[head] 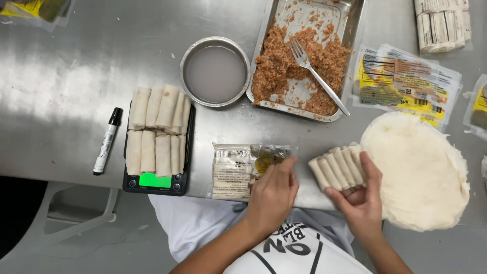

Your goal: The person picks up spring rolls from a scale and places them into plastic packaging, smoothing the plastic by hand.

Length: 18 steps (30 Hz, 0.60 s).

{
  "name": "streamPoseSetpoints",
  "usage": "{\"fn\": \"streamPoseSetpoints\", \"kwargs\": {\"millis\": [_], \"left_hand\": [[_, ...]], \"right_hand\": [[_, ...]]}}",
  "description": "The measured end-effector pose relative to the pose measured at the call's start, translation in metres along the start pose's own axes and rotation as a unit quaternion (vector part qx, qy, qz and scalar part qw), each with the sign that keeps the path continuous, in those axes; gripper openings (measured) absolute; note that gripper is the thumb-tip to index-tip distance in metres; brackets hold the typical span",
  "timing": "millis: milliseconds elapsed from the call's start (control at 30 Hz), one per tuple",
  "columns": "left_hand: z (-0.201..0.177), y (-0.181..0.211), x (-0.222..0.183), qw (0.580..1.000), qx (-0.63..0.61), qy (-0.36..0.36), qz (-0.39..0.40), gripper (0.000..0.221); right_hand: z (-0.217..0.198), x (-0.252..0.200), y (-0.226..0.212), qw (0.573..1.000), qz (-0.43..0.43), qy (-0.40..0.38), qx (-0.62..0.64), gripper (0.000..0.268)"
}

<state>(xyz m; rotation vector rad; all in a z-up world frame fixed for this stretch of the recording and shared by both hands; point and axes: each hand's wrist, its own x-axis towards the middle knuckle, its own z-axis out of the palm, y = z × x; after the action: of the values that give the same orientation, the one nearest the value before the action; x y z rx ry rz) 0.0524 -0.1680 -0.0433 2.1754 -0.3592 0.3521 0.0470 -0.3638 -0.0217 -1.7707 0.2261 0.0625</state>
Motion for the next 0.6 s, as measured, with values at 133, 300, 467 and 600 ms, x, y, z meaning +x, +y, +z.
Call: {"fn": "streamPoseSetpoints", "kwargs": {"millis": [133,300,467,600], "left_hand": [[-0.024,0.008,0.005,0.98,-0.145,-0.038,-0.13,0.039],[-0.036,0.005,0.015,0.935,-0.195,-0.061,-0.29,0.038],[-0.022,0.005,0.0,0.987,-0.125,-0.01,-0.1,0.023],[-0.028,0.014,0.008,0.994,-0.062,0.023,0.086,0.02]], "right_hand": [[0.005,-0.003,0.015,0.997,-0.025,-0.034,0.058,0.096],[0.002,0.005,0.001,0.995,-0.052,-0.058,0.069,0.098],[-0.003,-0.017,0.039,0.98,-0.11,-0.139,-0.092,0.096],[0.009,-0.009,0.033,0.978,-0.096,-0.171,-0.073,0.09]]}}
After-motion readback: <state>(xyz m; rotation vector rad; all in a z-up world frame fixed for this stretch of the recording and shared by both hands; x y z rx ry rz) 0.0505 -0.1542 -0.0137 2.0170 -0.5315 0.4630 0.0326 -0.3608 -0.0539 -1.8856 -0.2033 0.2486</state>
